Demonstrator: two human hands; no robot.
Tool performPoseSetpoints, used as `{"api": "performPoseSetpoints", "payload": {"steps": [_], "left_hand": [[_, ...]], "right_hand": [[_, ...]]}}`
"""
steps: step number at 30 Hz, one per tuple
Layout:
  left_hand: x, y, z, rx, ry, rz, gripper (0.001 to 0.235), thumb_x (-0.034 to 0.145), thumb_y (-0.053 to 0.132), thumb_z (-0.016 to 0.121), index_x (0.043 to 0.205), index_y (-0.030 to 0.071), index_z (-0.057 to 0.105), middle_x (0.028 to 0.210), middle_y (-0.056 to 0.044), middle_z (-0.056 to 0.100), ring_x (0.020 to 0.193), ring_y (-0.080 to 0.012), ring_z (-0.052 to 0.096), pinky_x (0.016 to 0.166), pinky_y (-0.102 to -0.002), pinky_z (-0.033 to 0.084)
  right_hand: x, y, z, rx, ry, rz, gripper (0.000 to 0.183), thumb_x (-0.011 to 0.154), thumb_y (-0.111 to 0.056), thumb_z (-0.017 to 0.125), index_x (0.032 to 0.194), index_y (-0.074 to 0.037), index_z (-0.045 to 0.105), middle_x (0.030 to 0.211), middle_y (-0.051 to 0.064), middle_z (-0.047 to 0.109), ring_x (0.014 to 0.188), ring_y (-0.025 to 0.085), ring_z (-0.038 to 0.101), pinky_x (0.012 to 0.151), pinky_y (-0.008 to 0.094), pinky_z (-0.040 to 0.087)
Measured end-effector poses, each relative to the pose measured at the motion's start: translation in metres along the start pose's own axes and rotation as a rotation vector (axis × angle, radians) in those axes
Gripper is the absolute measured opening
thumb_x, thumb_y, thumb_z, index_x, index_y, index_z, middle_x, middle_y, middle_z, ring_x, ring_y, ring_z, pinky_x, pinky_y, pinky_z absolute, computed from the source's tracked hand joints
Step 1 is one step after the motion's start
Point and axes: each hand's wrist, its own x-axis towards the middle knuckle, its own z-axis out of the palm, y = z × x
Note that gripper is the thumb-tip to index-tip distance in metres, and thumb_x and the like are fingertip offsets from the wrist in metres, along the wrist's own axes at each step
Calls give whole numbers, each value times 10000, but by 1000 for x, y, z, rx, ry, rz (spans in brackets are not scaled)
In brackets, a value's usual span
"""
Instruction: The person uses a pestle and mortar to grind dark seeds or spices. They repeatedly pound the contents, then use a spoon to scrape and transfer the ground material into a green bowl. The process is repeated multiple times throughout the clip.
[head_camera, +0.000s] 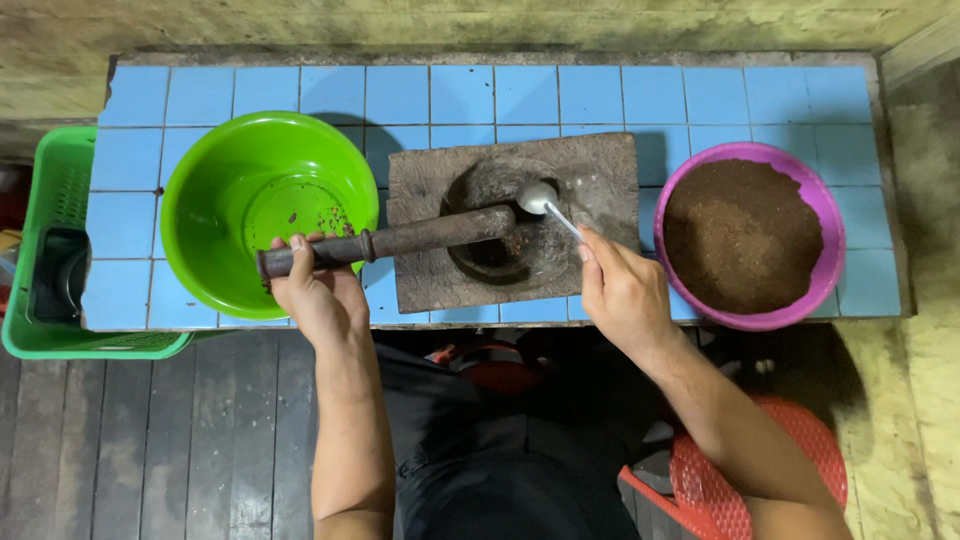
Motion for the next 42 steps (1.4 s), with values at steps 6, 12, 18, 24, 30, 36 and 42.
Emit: {"api": "performPoseSetpoints", "payload": {"steps": [6, 12, 18, 24, 30, 36, 42], "left_hand": [[-1, -3, -1, -12, 64, -19, 276, 961, -34, 655, 1165, 43, 486, 962, -88, 569, 883, -213, 619, 922, -428, 561], [6, -9, -15, -17, 66, -11, 248, 966, -21, 657, 1144, 61, 505, 972, -85, 585, 887, -206, 627, 934, -433, 578], [7, -12, -18, -27, 47, -2, 213, 968, 6, 679, 1105, 99, 545, 965, -48, 596, 885, -191, 622, 920, -411, 564], [0, -11, -16, -56, 60, -12, 193, 968, 10, 673, 1090, 103, 556, 989, -52, 621, 893, -201, 635, 926, -412, 563], [-20, -4, -10, -166, 107, -72, 223, 957, -57, 632, 1120, 45, 520, 1014, -107, 606, 979, -268, 640, 1010, -541, 557], [-32, 0, -12, -138, -35, -64, 456, 908, -173, 607, 1262, -3, 375, 1119, -122, 555, 1162, -364, 637, 1085, -617, 510], [-22, -15, -33, 27, -222, 97, 509, 960, -163, 599, 1332, 45, 321, 1251, -123, 510, 1233, -395, 607, 1118, -619, 494]], "right_hand": [[-22, 5, 2, 33, -73, 26, 208, 940, -48, 606, 1093, -19, 744, 817, 188, 723, 727, 384, 712, 577, 439, 554], [-11, 1, 0, 64, -29, 70, 230, 962, -12, 584, 1133, 28, 731, 872, 221, 733, 770, 395, 719, 624, 421, 563], [-22, -4, -5, 34, -183, 147, 213, 933, -87, 607, 1077, -40, 756, 803, 182, 737, 745, 386, 718, 612, 448, 557], [15, 8, -15, -119, -345, 154, 256, 1041, -155, 511, 1148, -43, 715, 755, 202, 723, 657, 370, 724, 608, 475, 566], [39, 50, 16, -299, -586, -89, 184, 953, -188, 486, 1090, -78, 543, 721, 180, 690, 643, 431, 699, 572, 557, 530], [41, 49, 21, -488, -632, -275, 202, 890, -164, 513, 1077, -168, 589, 677, 100, 658, 615, 358, 710, 567, 493, 552], [46, 48, 16, -442, -741, -203, 246, 858, -144, 543, 1087, -154, 631, 657, 145, 687, 632, 387, 717, 609, 489, 560]]}}
